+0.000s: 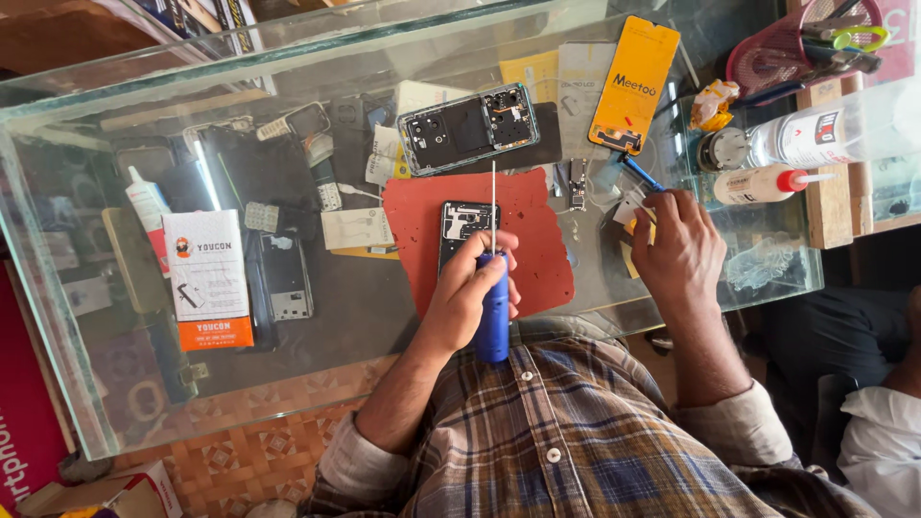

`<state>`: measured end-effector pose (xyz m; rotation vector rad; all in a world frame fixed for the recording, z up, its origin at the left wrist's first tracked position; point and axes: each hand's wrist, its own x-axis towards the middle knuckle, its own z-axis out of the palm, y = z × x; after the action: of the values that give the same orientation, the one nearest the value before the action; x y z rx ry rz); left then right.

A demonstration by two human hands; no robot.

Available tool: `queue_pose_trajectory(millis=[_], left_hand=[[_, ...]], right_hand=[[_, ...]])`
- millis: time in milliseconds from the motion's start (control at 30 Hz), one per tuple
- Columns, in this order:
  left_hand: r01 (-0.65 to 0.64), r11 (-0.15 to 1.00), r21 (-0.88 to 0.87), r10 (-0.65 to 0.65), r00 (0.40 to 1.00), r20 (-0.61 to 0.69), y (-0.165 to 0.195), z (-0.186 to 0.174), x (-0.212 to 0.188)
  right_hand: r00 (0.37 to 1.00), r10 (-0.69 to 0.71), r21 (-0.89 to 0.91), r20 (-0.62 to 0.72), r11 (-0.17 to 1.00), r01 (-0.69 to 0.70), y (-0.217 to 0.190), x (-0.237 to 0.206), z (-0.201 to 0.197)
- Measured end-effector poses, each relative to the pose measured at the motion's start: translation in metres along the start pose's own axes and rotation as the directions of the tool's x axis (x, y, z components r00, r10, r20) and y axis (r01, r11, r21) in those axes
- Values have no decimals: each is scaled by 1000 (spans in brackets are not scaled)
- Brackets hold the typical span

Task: The person applies adhesive to the edges of a smartphone screen and uses a metal tool to pry the screen away from the frame. They then use a screwdriver to remove screws from the back of the device and place the screen aside.

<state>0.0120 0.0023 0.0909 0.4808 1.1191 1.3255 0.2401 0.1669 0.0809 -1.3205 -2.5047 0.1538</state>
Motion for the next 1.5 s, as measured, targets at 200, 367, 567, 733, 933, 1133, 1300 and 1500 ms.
queue_pose_trajectory(millis=[200, 367, 567, 733, 933, 1133, 1300, 1500], left_hand=[[-171, 983, 67, 169, 985, 29, -9, 0, 5], [-153, 960, 233, 147, 988, 44, -6, 13, 3], [34, 327, 945, 507, 837, -206, 15, 6, -3], [184, 183, 966, 527, 811, -255, 12, 0, 7], [-109, 470, 876, 512, 842, -170, -9, -17, 24], [-236, 739, 631, 454, 867, -207, -10, -34, 29], [-158, 778, 609, 378, 891, -252, -1, -28, 27], [-167, 767, 619, 383, 894, -232, -5, -19, 27]], right_hand=[[986, -115, 178, -118, 975, 135, -13, -2, -7], [916, -162, 804, 367, 551, -225, -52, -21, -5], [815, 6, 704, 579, 502, -503, -58, -21, 3], [771, -63, 666, 634, 552, -502, -49, -27, 2], [809, -157, 729, 567, 552, -404, -47, -25, -3], [886, -187, 602, 424, 789, -122, -47, -18, -22], [892, -268, 432, 363, 897, 94, -46, -17, -26], [880, -256, 473, 400, 880, 41, -55, -25, -22]])
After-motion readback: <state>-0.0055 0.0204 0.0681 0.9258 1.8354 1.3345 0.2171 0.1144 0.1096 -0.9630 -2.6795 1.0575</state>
